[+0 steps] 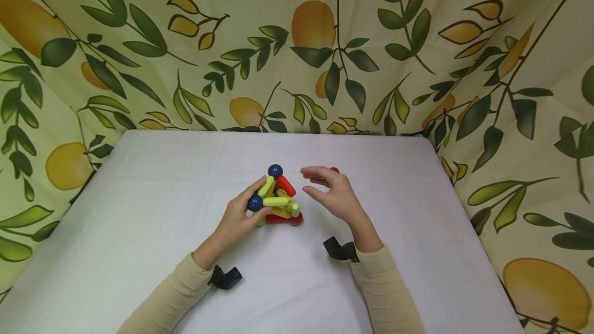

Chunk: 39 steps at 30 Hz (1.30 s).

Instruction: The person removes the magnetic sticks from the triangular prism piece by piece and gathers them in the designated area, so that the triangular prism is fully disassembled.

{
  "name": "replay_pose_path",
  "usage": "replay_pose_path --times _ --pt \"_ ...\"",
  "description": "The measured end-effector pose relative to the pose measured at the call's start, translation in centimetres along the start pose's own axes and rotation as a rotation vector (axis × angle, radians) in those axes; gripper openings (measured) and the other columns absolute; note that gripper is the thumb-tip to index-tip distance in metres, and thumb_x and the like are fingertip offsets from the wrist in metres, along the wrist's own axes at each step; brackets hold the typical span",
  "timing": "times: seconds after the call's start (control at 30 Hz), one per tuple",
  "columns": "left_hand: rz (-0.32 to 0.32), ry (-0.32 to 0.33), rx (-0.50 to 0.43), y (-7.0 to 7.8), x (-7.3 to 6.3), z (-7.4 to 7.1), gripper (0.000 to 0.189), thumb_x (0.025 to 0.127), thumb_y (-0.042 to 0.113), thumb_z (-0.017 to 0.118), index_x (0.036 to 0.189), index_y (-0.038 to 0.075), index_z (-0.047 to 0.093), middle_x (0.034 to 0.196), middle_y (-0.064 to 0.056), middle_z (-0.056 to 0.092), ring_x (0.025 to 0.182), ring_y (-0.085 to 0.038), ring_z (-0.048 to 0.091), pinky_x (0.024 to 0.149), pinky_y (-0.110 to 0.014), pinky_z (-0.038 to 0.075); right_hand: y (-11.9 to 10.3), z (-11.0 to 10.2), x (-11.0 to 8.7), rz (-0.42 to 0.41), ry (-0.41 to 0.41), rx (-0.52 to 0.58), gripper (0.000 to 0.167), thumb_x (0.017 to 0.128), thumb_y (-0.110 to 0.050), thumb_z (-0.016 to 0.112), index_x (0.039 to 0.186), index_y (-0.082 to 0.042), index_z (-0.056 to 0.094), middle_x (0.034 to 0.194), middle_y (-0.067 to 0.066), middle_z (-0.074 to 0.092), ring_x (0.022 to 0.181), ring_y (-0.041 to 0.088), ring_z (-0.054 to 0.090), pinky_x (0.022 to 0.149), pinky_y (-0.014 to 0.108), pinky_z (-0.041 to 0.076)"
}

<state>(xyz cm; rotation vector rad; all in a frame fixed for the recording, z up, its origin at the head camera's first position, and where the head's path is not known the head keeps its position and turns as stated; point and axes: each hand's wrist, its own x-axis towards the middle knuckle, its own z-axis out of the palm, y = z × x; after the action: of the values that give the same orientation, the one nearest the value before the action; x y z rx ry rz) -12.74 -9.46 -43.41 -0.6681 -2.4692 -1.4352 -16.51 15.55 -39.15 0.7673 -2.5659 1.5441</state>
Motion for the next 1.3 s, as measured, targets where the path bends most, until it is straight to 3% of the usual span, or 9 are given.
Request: replay_pose_path --times 0.27,0.53,0.77,0.97,1.13,1.3 --pt "0.0 0.006 0.008 -0.1 0.0 0.1 0.065 0.085 0.011 0.071 0.141 0.002 0.04 0.145 -0.013 0.044 0.131 -0.027 0.046 0.106 -0.036 0.038 -1.0 2.0 0.0 -0.009 -0.122 0.067 0.034 0.085 -0.008 0.069 0.119 -0.002 0.062 0.119 0.012 0.065 0.11 0.025 0.062 0.094 0.039 0.049" --pt "0.028 0.013 0.02 -0.3 -0.1 0.2 0.065 0.085 0.01 0.071 0.141 0.0 0.04 0.145 -0.014 0.044 0.131 -0.028 0.046 0.105 -0.036 0.039 -1.4 3.5 -0.1 -0.039 -0.186 -0.01 0.034 0.084 -0.006 0.07 0.116 0.0 0.063 0.116 0.015 0.066 0.105 0.023 0.063 0.09 0.038 0.052" --pt "0.037 0.01 0.02 -0.3 -0.1 0.1 0.064 0.085 0.011 0.07 0.14 -0.001 0.041 0.144 -0.015 0.045 0.13 -0.027 0.046 0.105 -0.036 0.039 -1.7 4.4 -0.2 -0.122 -0.159 -0.186 0.031 0.082 -0.004 0.072 0.112 -0.003 0.067 0.107 0.007 0.069 0.092 0.015 0.064 0.082 0.037 0.055" --pt "0.054 0.008 0.02 -0.3 -0.1 0.1 0.065 0.084 0.009 0.071 0.14 -0.002 0.04 0.144 -0.017 0.044 0.13 -0.029 0.046 0.105 -0.037 0.039 -2.0 4.7 -0.3 -0.164 -0.132 -0.269 0.028 0.081 -0.003 0.072 0.109 -0.007 0.069 0.104 0.003 0.069 0.092 0.012 0.063 0.082 0.031 0.054" --pt "0.066 0.0 0.036 -0.4 -0.1 0.1 0.063 0.084 0.005 0.069 0.14 -0.003 0.04 0.145 -0.017 0.043 0.132 -0.028 0.045 0.106 -0.036 0.037 -2.0 4.7 -0.4 -0.17 -0.116 -0.26 0.026 0.082 -0.004 0.071 0.108 -0.009 0.069 0.104 0.002 0.069 0.091 0.011 0.062 0.081 0.032 0.054" --pt "0.08 0.005 0.061 -0.5 -0.1 0.2 0.063 0.084 0.002 0.068 0.14 -0.002 0.04 0.145 -0.018 0.043 0.131 -0.029 0.045 0.105 -0.036 0.038 -2.0 4.5 -0.3 -0.157 -0.092 -0.15 0.022 0.084 -0.006 0.07 0.106 -0.01 0.07 0.102 0.001 0.069 0.086 0.01 0.061 0.078 0.032 0.056"
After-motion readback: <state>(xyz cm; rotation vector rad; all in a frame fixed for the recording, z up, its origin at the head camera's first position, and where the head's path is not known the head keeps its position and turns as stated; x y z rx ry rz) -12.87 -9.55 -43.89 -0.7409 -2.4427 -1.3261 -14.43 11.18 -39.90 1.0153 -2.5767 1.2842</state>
